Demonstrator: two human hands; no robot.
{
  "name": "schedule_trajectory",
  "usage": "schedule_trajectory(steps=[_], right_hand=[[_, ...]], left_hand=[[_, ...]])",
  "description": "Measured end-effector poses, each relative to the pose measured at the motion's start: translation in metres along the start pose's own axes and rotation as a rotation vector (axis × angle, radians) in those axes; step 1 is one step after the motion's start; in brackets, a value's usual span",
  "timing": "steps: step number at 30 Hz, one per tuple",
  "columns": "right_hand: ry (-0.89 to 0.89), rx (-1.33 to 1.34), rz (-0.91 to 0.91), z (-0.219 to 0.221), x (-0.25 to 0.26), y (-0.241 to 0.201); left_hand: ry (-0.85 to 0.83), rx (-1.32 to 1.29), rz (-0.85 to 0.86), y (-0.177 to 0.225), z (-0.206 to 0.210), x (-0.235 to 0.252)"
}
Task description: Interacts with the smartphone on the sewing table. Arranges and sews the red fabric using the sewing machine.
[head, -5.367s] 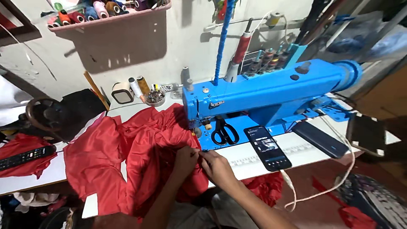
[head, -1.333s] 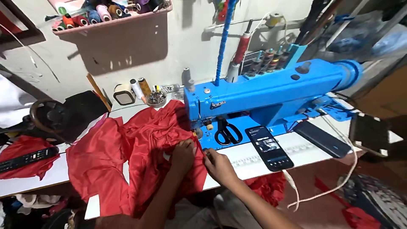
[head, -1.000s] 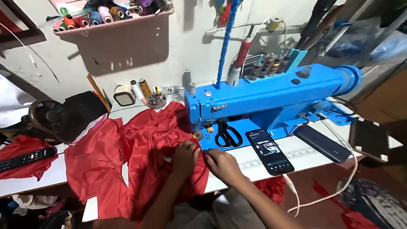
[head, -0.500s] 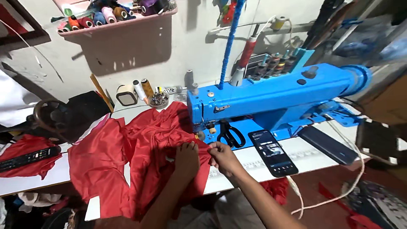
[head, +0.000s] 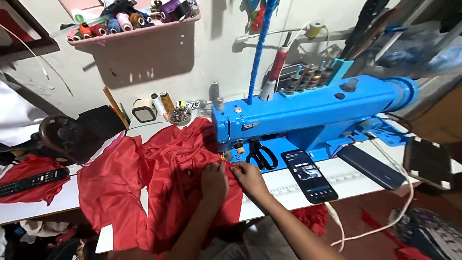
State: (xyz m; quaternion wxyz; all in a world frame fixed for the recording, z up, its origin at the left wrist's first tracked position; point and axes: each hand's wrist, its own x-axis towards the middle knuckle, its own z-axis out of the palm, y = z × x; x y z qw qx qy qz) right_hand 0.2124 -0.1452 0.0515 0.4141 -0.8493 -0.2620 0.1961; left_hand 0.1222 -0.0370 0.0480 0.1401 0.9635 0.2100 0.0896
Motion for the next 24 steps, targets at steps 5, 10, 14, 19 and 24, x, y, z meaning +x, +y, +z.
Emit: schedule_trajectory(steps=[5, 10, 14, 19, 24], right_hand=[[0.011, -0.002, -0.056, 0.000, 0.001, 0.003], [0.044, -0.166, -0.210, 0.006, -0.002, 0.003], [0.024, -0.401, -0.367, 0.010, -0.005, 0.007], [-0.070, -0.535, -0.419, 0.006, -0.008, 0.013], [-0.185, -0.400, -0.410, -0.019, 0.001, 0.008]], left_hand=[[0.004, 0.052, 0.046, -0.001, 0.004, -0.002], [0.003, 0.104, 0.089, -0.003, 0.004, -0.003], [-0.033, -0.016, 0.079, -0.011, -0.001, -0.004], [-0.082, -0.065, 0.075, -0.014, -0.010, -0.001], [-0.127, 0.045, 0.152, -0.019, -0.007, -0.007]])
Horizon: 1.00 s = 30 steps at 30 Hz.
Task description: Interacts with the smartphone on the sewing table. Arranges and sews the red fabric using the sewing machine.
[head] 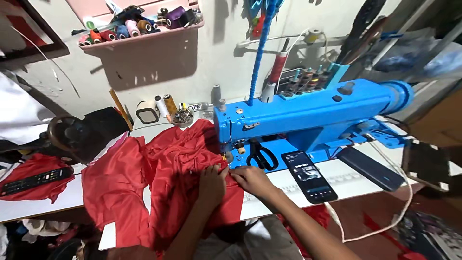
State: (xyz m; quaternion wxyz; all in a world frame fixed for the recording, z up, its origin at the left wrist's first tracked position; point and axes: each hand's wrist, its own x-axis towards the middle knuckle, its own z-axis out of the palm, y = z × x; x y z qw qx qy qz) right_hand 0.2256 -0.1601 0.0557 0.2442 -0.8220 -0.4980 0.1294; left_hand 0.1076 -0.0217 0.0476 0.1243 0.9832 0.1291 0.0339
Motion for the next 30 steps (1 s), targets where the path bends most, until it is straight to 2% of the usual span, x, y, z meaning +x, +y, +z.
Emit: schedule_trajectory(steps=[5, 10, 16, 25, 30], right_hand=[[0.190, -0.112, -0.091, 0.000, 0.013, 0.019], [0.206, -0.186, -0.152, 0.015, 0.021, 0.027], [0.377, -0.318, -0.216, 0.030, 0.020, 0.028], [0.420, -0.330, -0.221, 0.034, 0.020, 0.030], [0.401, -0.347, -0.188, 0.034, 0.020, 0.028]], left_hand=[[0.059, 0.053, 0.030, -0.001, 0.009, -0.006], [0.130, 0.051, 0.042, -0.002, 0.015, -0.008], [0.256, 0.023, 0.107, -0.007, 0.026, -0.005], [0.364, -0.004, 0.172, -0.019, 0.033, -0.001], [0.360, 0.001, 0.184, -0.020, 0.031, 0.002]])
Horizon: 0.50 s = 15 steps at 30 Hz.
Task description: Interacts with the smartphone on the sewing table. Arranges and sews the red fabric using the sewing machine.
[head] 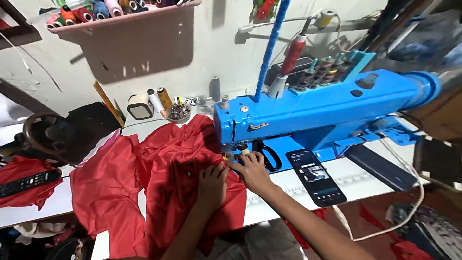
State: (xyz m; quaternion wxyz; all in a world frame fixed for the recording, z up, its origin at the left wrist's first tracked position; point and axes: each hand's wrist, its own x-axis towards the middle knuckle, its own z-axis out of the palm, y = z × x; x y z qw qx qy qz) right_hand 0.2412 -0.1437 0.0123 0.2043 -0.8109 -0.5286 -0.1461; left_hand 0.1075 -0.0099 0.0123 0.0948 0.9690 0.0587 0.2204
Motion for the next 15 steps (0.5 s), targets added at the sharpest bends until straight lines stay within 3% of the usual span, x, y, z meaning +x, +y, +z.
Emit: schedule_trajectory(steps=[7, 15], right_hand=[[-0.031, 0.011, 0.012, -0.001, 0.000, 0.001], [0.070, 0.136, 0.034, 0.000, -0.002, 0.005]], left_hand=[[-0.037, 0.019, 0.001, -0.002, -0.001, 0.003], [-0.171, -0.061, -0.019, -0.012, -0.011, 0.015]])
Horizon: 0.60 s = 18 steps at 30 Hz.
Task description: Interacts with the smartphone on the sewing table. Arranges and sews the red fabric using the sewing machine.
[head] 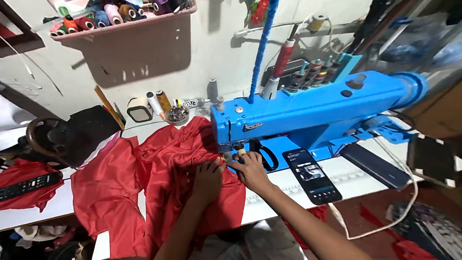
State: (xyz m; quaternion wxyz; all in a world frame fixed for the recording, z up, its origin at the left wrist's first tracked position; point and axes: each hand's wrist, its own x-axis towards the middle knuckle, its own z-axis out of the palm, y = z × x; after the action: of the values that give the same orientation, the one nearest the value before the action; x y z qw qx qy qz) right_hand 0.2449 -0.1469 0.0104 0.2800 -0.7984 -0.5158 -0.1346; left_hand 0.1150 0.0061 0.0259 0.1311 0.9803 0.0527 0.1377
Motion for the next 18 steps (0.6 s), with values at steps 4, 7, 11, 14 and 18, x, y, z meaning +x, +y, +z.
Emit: schedule_trajectory(steps=[4, 7, 11, 14, 18], right_hand=[[0.041, 0.019, 0.034, 0.000, 0.000, -0.001], [0.049, 0.054, 0.045, -0.002, -0.001, 0.000], [0.051, 0.038, 0.121, -0.009, -0.004, -0.009], [-0.078, 0.029, 0.281, -0.028, -0.013, -0.033], [-0.319, 0.131, 0.464, -0.046, -0.022, -0.058]], left_hand=[[0.039, 0.013, 0.044, -0.008, 0.004, 0.001], [0.038, -0.012, 0.072, -0.014, 0.003, 0.004], [0.031, -0.011, 0.097, -0.020, 0.003, 0.005], [0.060, 0.066, 0.069, -0.010, 0.001, 0.001], [-0.109, 0.034, -0.134, 0.023, -0.018, 0.002]])
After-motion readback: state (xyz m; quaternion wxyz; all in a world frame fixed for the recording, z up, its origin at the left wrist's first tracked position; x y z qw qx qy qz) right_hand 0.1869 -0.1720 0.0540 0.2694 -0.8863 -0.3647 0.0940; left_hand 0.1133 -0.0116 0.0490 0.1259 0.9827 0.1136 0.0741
